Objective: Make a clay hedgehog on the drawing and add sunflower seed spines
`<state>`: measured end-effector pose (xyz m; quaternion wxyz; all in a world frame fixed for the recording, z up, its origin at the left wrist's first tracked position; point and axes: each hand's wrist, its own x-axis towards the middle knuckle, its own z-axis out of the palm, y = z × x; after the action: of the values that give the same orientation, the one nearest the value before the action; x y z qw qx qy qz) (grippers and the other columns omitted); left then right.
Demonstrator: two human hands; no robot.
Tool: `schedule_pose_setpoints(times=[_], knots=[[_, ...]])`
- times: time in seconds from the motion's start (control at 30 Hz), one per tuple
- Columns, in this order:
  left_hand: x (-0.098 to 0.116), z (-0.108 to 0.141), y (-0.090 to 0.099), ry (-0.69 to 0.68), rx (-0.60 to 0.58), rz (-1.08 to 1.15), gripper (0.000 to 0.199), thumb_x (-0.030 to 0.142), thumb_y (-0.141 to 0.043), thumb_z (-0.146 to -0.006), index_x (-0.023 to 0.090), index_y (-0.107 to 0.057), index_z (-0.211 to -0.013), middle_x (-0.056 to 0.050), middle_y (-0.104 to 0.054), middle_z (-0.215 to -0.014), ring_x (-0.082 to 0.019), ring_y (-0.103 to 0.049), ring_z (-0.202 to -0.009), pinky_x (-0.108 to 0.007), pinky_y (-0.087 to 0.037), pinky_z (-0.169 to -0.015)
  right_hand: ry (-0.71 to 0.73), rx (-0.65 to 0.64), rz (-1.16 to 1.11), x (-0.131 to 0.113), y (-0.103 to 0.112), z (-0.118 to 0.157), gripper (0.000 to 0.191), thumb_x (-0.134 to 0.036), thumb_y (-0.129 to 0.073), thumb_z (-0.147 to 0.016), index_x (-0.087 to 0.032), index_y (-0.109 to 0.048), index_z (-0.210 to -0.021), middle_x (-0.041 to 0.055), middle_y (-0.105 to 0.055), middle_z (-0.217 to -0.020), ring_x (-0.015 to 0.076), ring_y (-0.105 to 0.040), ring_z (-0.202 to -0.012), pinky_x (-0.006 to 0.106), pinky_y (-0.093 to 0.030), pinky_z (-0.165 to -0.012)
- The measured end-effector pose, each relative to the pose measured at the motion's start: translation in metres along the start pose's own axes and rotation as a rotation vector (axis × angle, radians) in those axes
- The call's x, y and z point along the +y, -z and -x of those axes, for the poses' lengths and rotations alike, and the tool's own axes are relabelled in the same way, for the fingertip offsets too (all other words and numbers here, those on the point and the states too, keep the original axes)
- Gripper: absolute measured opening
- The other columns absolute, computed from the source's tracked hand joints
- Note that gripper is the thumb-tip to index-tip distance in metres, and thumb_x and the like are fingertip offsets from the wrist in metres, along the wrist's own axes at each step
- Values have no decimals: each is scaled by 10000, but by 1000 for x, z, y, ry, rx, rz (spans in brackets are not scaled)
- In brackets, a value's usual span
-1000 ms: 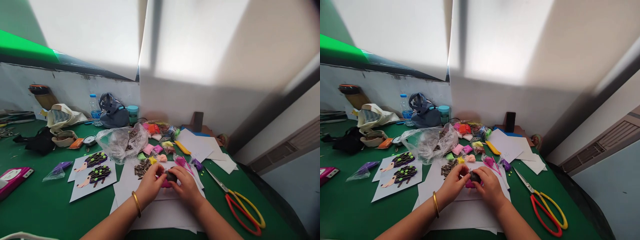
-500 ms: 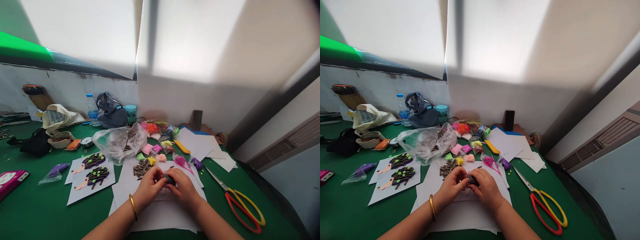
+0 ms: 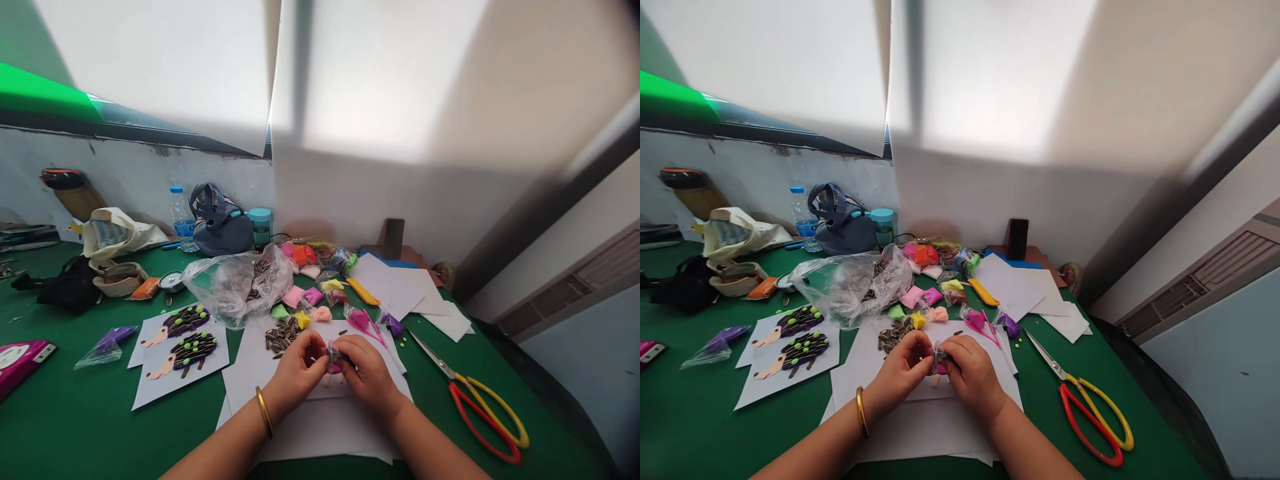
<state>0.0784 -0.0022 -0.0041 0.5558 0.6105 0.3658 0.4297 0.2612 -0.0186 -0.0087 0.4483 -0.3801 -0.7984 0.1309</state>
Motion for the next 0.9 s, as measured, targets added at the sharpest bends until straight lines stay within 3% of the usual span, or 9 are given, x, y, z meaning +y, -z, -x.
schedule_pose_setpoints(times=[0.2, 0.3, 0.43, 0.77, 0.9], knots=[[-7, 2, 0, -163, 57, -267, 28, 203, -542, -862, 204, -528, -837, 3, -534, -805, -140, -519, -727, -256, -454, -668, -19, -3, 6, 4, 0, 1, 177, -198, -509, -949, -228, -606, -1095, 78, -661, -1013, 220, -612, -947, 364, -527, -827], [-5, 1, 3, -236, 81, -396, 84, 179, -516, -893, 205, -596, -891, -18, -576, -863, -153, -542, -782, -269, -462, -709, -35, -4, 6, 5, 1, 1, 171, -213, -500, -958, -223, -603, -1093, 76, -663, -1012, 218, -609, -944, 360, -522, -824], [1, 0, 8, -284, 32, -538, 166, 224, -563, -910, 234, -674, -1032, -39, -618, -926, -176, -586, -857, -299, -488, -777, -63, -15, 7, 5, 0, 2, 173, -237, -479, -969, -216, -608, -1082, 79, -662, -989, 216, -610, -917, 360, -519, -809], [1, 7, 4, -549, 67, -1064, 188, 231, -500, -955, 207, -684, -979, -77, -658, -836, -204, -567, -755, -348, -446, -682, -132, -14, 13, -2, -3, 1, 157, -219, -464, -954, -207, -620, -972, 57, -654, -861, 198, -598, -788, 326, -502, -711], [1, 8, 3, -542, 68, -1113, 179, 238, -503, -957, 214, -676, -918, -72, -657, -833, -200, -568, -750, -347, -437, -683, -152, -19, 7, -6, -3, 1, 159, -224, -466, -951, -207, -624, -951, 54, -653, -851, 192, -592, -770, 311, -491, -687]])
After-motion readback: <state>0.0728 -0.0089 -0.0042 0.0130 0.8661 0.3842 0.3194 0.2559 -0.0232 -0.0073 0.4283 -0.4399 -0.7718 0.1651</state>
